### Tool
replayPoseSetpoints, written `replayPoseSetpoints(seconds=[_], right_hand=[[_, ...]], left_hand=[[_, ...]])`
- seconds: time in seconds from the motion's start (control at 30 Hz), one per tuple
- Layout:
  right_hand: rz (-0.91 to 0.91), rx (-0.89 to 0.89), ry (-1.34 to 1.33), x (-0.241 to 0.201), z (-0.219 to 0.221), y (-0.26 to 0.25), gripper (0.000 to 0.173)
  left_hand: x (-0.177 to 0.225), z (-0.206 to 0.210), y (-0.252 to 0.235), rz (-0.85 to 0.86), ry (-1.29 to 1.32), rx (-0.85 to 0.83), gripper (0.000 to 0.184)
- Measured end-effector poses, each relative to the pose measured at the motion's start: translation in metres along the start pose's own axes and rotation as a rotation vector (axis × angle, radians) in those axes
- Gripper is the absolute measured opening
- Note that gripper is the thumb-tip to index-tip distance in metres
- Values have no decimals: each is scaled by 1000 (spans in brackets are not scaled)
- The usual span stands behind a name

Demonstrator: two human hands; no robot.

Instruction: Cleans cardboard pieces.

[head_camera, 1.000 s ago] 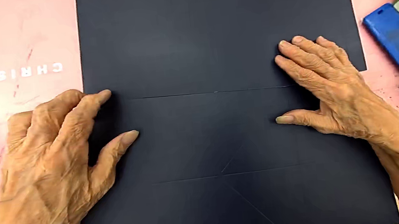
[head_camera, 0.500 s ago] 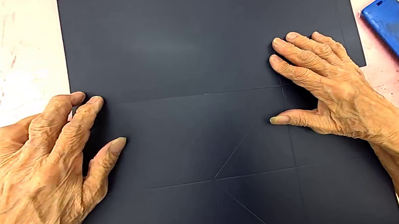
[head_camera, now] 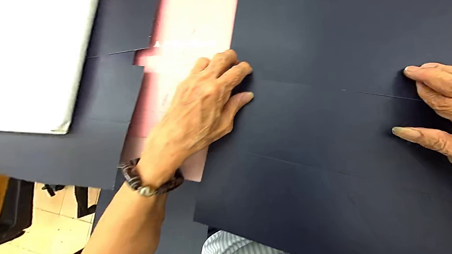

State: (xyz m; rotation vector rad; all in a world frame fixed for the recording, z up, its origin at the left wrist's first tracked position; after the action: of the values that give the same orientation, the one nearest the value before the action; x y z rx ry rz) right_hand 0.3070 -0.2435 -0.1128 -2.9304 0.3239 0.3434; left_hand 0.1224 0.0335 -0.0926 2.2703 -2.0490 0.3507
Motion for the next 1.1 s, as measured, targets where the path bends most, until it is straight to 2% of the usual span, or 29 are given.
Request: replayPoseSetpoints(seconds=[0.07,0.23,0.4,0.47,0.53,0.57,0.63,0.7,0.93,1.1], right_hand=[[8,28,11,-17,1,-14,71],[-64,87,100,-63,4,-62,58],[-177,126,95,-105,24,-115,62],[-184,155,83,-116,33,-127,72],[-176,140,120,-121,41,-129,85],[-176,136,126,-122,43,-128,85],[-176,133,102,-120,46,-127,75],[-181,134,88,-119,49,-125,66],[-191,129,71,-118,53,-126,65],[-210,127,63,-120,52,-125,63]], left_hand=[[-5,-1,-7,35,42,28,34],[-17,-11,-21,84,117,-38,36],[-25,-22,-44,80,157,-124,28],[-31,-25,-53,36,196,-175,20],[-42,-26,-64,-31,241,-203,13],[-50,-25,-67,-83,262,-175,16],[-66,-21,-70,-233,279,-89,32],[-75,-19,-70,-321,275,-42,38],[-85,-10,-74,-258,397,8,25],[-85,-5,-73,-360,460,81,22]])
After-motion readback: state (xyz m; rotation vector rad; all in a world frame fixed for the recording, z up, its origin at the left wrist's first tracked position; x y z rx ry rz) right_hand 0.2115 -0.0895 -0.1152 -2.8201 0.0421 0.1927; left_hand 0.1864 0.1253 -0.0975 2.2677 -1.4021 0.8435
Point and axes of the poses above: each hand's wrist, its own y-axis away from the middle knuckle, its own z-axis out of the palm, x = y × z, the point moved 6 cm from there along -y, towards the middle knuckle, and after that the axes turned 3 degrees about -x, right-handed, at the moved point
